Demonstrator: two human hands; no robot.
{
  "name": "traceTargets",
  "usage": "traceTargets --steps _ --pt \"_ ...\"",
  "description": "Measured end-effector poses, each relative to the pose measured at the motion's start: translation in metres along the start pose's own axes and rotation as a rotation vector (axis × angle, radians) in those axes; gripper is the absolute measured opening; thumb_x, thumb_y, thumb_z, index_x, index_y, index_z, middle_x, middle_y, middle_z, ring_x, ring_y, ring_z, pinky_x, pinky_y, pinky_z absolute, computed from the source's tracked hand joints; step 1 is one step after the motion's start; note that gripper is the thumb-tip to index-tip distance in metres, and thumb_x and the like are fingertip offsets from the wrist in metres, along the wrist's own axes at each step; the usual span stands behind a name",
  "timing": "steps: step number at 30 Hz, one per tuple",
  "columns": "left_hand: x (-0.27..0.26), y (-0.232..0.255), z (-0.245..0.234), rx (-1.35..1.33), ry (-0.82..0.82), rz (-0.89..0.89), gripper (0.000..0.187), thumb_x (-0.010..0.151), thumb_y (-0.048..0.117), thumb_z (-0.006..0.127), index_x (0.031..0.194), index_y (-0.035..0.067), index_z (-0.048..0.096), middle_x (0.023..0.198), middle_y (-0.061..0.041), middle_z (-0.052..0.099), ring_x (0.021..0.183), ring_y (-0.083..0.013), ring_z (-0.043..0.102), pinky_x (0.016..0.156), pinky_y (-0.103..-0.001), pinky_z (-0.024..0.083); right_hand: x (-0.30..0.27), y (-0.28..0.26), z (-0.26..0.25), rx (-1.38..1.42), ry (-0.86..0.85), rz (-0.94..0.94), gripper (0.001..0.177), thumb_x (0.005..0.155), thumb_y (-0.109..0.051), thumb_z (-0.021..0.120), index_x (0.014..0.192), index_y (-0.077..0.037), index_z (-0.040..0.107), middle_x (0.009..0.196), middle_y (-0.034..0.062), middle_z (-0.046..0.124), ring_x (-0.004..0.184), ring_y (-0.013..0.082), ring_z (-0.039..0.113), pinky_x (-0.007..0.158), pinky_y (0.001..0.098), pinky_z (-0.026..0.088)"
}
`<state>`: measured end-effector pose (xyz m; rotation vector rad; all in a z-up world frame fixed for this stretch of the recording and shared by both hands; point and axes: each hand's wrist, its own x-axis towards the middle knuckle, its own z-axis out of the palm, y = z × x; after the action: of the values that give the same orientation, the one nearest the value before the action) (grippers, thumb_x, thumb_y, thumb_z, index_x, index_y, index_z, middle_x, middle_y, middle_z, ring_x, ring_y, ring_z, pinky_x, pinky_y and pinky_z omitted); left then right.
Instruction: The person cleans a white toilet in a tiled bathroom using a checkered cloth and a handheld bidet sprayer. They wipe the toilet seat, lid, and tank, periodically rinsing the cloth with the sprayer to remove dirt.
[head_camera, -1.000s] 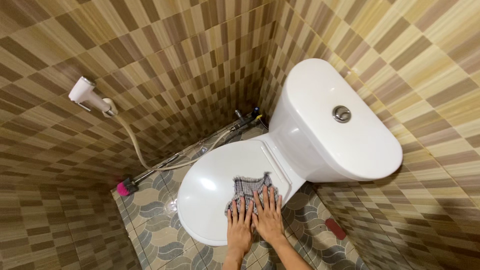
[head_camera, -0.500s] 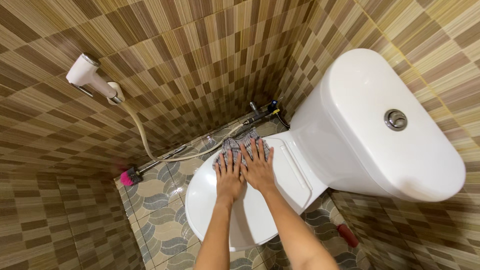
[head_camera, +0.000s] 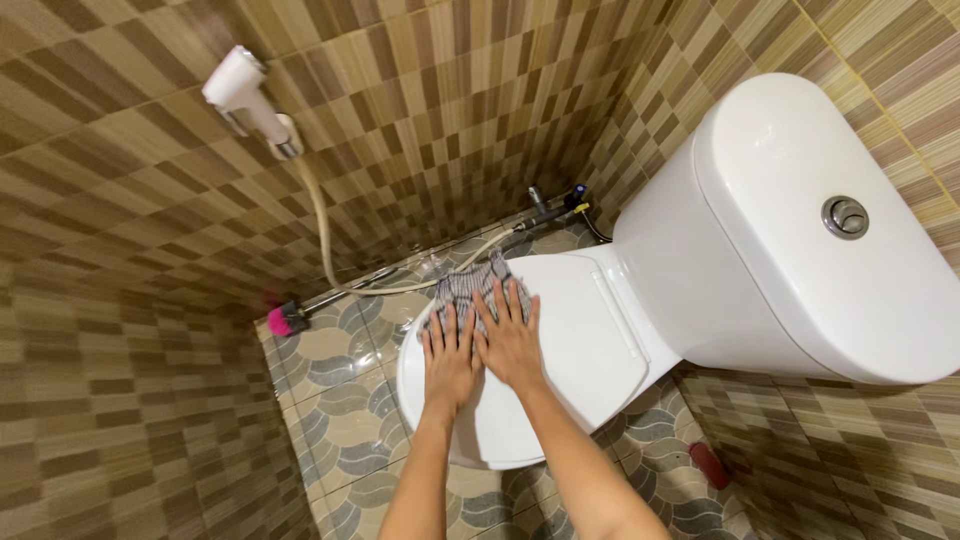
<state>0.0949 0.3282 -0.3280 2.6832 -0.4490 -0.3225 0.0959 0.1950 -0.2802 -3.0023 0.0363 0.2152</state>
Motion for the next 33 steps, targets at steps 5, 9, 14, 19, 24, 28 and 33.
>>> traceTargets --steps 5,9,14,19,24,28,33 --pt "-0.096 -0.006 0.003 0.019 0.015 -0.033 0.064 0.103 0.039 0.038 0.163 0.024 0.019 0.17 -0.011 0.002 0.155 -0.0389 -0.001 0.123 -0.055 -0.001 -0.078 -0.036 0.003 0.032 -0.02 -0.09 0.07 0.098 -0.041 0.048 0.161 -0.025 0.023 0.17 0.0114 0.009 0.156 0.032 0.001 0.12 0.0646 -0.002" --pt "-0.155 0.004 -0.003 -0.031 -0.137 -0.117 0.07 0.102 0.036 0.044 0.163 0.024 0.012 0.17 -0.011 -0.004 0.155 -0.0385 -0.006 0.124 -0.053 -0.002 -0.133 -0.047 0.021 0.032 0.092 -0.189 0.071 0.097 -0.042 0.047 0.161 -0.025 0.021 0.169 0.0106 0.007 0.155 0.03 0.0 0.12 0.0611 -0.003" --pt "-0.17 0.003 -0.018 -0.101 -0.15 -0.097 0.076 0.099 0.027 0.051 0.163 0.023 0.011 0.17 -0.011 -0.005 0.155 -0.0387 -0.008 0.126 -0.051 0.004 -0.141 -0.049 0.027 0.015 0.16 -0.237 0.072 0.095 -0.044 0.045 0.16 -0.025 0.018 0.168 0.0106 0.006 0.154 0.0308 -0.001 0.119 0.0607 -0.004" --pt "-0.141 -0.009 -0.018 -0.153 -0.096 -0.182 0.07 0.102 0.026 0.045 0.163 0.023 0.012 0.172 -0.008 -0.005 0.157 -0.0387 -0.008 0.126 -0.049 0.014 -0.096 -0.061 0.0 -0.065 -0.251 -0.218 0.069 0.102 -0.044 0.04 0.163 -0.027 0.012 0.171 0.0095 0.0 0.156 0.031 -0.007 0.122 0.061 -0.006" --pt "-0.101 -0.025 -0.012 -0.293 -0.03 -0.323 0.067 0.104 0.034 0.04 0.163 0.024 0.01 0.172 -0.01 -0.004 0.157 -0.0374 -0.005 0.124 -0.049 0.02 -0.037 -0.078 -0.007 -0.02 -0.237 -0.299 0.069 0.1 -0.046 0.04 0.162 -0.033 0.014 0.171 0.0053 0.001 0.156 0.0282 -0.006 0.122 0.0598 -0.008" --pt "-0.064 -0.042 -0.011 -0.374 0.082 -0.387 0.063 0.107 0.037 0.036 0.164 0.023 0.013 0.169 -0.016 0.01 0.154 -0.0417 0.011 0.124 -0.05 0.022 0.01 -0.084 -0.002 -0.064 -0.239 -0.356 0.066 0.098 -0.045 0.041 0.16 -0.032 0.024 0.17 0.0052 0.008 0.157 0.0275 -0.003 0.122 0.0586 -0.008" --pt "-0.02 -0.045 -0.015 -0.392 0.0 -0.555 0.064 0.104 0.043 0.037 0.164 0.026 0.022 0.16 -0.016 0.033 0.145 -0.0429 0.034 0.119 -0.05 0.032 0.061 -0.074 0.005 -0.141 -0.332 -0.39 0.054 0.102 -0.047 0.041 0.149 -0.022 0.049 0.159 0.0087 0.04 0.158 0.0282 0.016 0.127 0.0579 -0.003"
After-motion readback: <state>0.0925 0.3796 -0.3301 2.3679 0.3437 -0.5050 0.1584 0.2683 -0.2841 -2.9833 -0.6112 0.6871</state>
